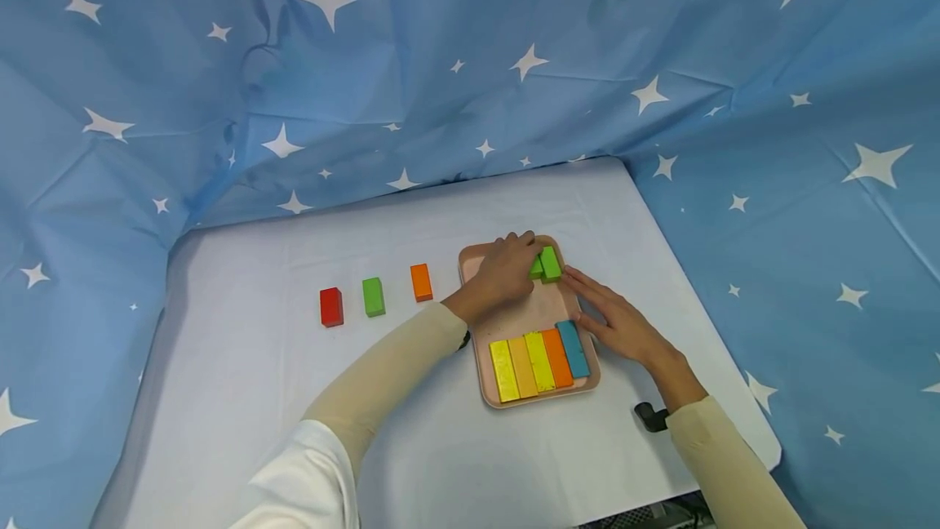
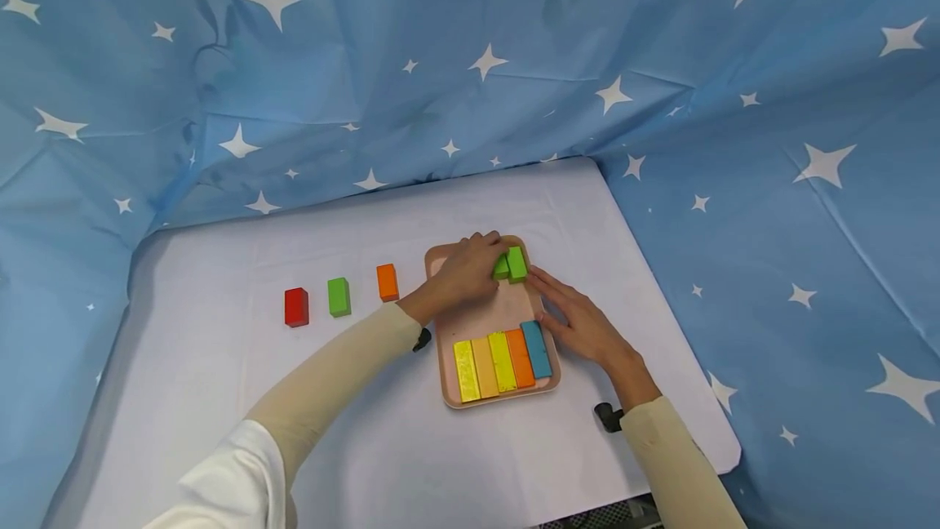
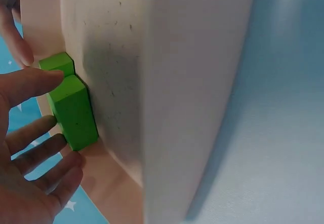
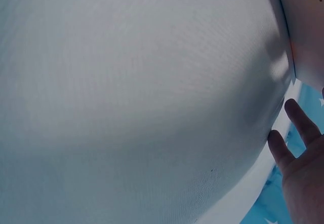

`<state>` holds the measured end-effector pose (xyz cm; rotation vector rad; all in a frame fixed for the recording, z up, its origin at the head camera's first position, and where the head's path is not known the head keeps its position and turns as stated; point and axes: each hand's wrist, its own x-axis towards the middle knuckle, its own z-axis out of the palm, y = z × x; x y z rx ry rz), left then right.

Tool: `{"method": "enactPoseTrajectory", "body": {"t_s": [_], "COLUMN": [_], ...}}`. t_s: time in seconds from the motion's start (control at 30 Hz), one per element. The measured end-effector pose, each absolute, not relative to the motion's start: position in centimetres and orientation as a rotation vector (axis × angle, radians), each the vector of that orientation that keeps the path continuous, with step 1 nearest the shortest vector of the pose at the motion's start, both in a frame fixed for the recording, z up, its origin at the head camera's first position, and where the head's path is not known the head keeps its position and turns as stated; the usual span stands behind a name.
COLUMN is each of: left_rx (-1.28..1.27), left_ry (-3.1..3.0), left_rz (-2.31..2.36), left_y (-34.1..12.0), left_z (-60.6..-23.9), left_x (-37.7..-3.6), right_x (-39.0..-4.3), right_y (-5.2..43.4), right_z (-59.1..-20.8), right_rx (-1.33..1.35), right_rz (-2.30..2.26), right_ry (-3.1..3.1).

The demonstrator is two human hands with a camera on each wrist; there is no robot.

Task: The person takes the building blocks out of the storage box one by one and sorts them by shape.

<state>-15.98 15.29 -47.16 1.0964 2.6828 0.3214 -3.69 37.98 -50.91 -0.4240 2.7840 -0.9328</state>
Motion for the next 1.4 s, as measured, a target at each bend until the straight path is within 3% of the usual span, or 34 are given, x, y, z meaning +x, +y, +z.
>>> {"method": "enactPoseTrajectory", "body": {"t_s": [0.93,1.4], "left_rx": [1.073,0.969], "left_ry": [2.623,2.662], "left_rz": [0.623,0.647], "left_y": [15.3,12.4], "left_z": [-47.2,-44.6], "left_x": [-15.0,-15.9], "right_x": [-3.8,-3.8], "right_y": [37.9,38.1], "right_z": [-51.1,-51.2], "right_rx": [-0.427,-0.39], "right_rz": [-0.928,-0.891], "right_ry": [2.792,2.785]}}
